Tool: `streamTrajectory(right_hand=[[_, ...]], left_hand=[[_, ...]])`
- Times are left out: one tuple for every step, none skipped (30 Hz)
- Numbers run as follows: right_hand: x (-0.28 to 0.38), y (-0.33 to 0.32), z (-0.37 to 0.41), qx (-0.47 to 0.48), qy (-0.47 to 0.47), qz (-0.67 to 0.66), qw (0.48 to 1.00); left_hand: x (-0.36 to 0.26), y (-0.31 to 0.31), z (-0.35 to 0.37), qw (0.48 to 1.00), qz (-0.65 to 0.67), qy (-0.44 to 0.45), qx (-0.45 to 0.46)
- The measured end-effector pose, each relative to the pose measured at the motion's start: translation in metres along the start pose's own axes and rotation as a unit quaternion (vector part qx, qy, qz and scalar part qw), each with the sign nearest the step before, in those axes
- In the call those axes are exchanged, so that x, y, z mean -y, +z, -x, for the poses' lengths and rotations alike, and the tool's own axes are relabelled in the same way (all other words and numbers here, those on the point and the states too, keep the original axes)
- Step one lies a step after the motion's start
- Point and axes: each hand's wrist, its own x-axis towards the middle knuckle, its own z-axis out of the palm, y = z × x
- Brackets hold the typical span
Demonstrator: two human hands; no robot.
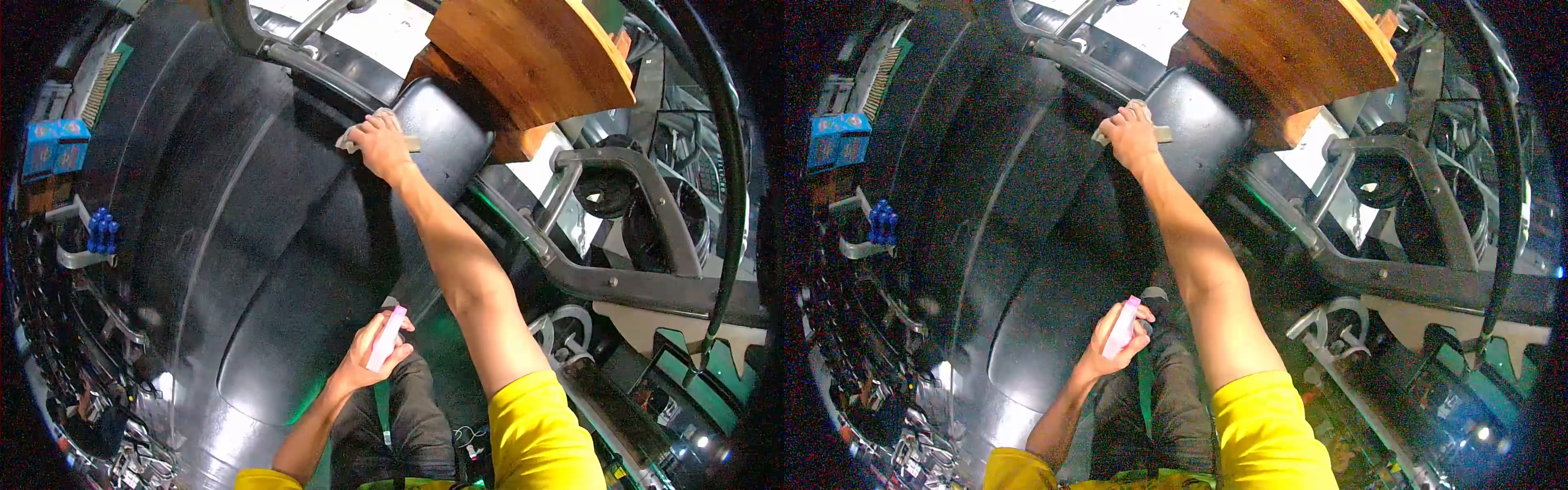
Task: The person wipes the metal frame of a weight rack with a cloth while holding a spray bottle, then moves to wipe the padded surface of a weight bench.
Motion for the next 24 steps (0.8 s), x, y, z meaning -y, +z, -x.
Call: streamTrajectory(right_hand=[[0.000, 0.000, 0.003, 0.005, -0.029, -0.006, 1.000], [-0.003, -0.008, 0.008, 0.006, -0.030, -0.006, 1.000], [-0.011, -0.021, 0.019, -0.010, -0.049, -0.042, 0.998], [-0.019, -0.037, 0.032, -0.025, -0.068, -0.078, 0.994], [-0.030, -0.048, 0.050, -0.017, -0.043, -0.092, 0.995], [-0.044, -0.057, 0.073, -0.009, -0.018, -0.105, 0.994], [-0.056, -0.061, 0.104, -0.016, 0.009, -0.075, 0.997], [-0.065, -0.063, 0.134, -0.024, 0.033, -0.046, 0.998], [-0.068, -0.072, 0.156, -0.028, 0.061, -0.051, 0.996], [-0.068, -0.078, 0.177, -0.032, 0.090, -0.056, 0.994], [-0.069, -0.077, 0.199, -0.014, 0.174, -0.084, 0.981], [-0.069, -0.075, 0.215, 0.002, 0.255, -0.111, 0.961], [-0.065, -0.078, 0.220, 0.002, 0.253, -0.110, 0.961], [-0.062, -0.080, 0.225, -0.033, 0.379, -0.159, 0.911], [-0.059, -0.081, 0.225, -0.067, 0.497, -0.205, 0.840], [-0.064, -0.080, 0.219, -0.112, 0.514, -0.231, 0.819], [-0.070, -0.072, 0.208, -0.164, 0.494, -0.232, 0.822], [-0.074, -0.066, 0.191, -0.216, 0.474, -0.231, 0.822], [-0.080, -0.057, 0.169, -0.217, 0.395, -0.179, 0.875], [-0.084, -0.048, 0.145, -0.217, 0.310, -0.125, 0.917], [-0.087, -0.041, 0.123, -0.222, 0.277, -0.055, 0.933], [-0.086, -0.036, 0.104, -0.225, 0.242, 0.015, 0.944], [-0.081, -0.031, 0.085, -0.230, 0.198, -0.009, 0.953], [-0.072, -0.025, 0.064, -0.235, 0.153, -0.034, 0.959]], left_hand=[[0.000, 0.002, 0.000, 1.000, 0.001, 0.000, 0.000], [0.000, 0.005, -0.001, 1.000, 0.002, 0.007, 0.000], [0.000, 0.006, -0.002, 1.000, 0.002, 0.014, 0.000], [0.001, 0.007, -0.002, 1.000, 0.003, 0.015, 0.001], [0.001, 0.008, -0.002, 1.000, -0.001, 0.018, 0.005], [0.001, 0.008, -0.002, 1.000, -0.004, 0.022, 0.010], [-0.002, 0.009, -0.002, 1.000, -0.003, 0.024, 0.010], [-0.005, 0.009, -0.003, 1.000, -0.008, 0.017, 0.009], [-0.007, 0.009, -0.002, 1.000, -0.013, 0.008, 0.007], [-0.008, 0.007, -0.001, 1.000, -0.013, 0.007, 0.007], [-0.007, 0.004, 0.000, 1.000, -0.022, 0.002, 0.019], [-0.007, 0.003, 0.000, 0.999, -0.030, -0.001, 0.030], [-0.003, 0.002, 0.001, 0.999, -0.030, 0.000, 0.028], [0.003, 0.002, 0.002, 0.999, -0.020, 0.026, 0.016], [0.004, 0.000, 0.002, 0.999, -0.010, 0.051, 0.004], [0.005, -0.003, 0.001, 0.999, -0.012, 0.051, 0.003], [0.005, -0.005, 0.002, 0.999, -0.007, 0.043, -0.008], [0.004, -0.008, 0.003, 0.999, -0.001, 0.034, -0.018], [0.003, -0.010, 0.004, 0.999, -0.001, 0.031, -0.017], [0.002, -0.013, 0.004, 1.000, 0.005, 0.014, -0.023], [0.001, -0.015, 0.004, 0.999, 0.011, -0.002, -0.030], [0.001, -0.015, 0.004, 0.999, 0.013, -0.003, -0.030], [0.002, -0.016, 0.004, 0.999, 0.012, 0.003, -0.037], [0.003, -0.018, 0.003, 0.999, 0.009, 0.009, -0.046]])
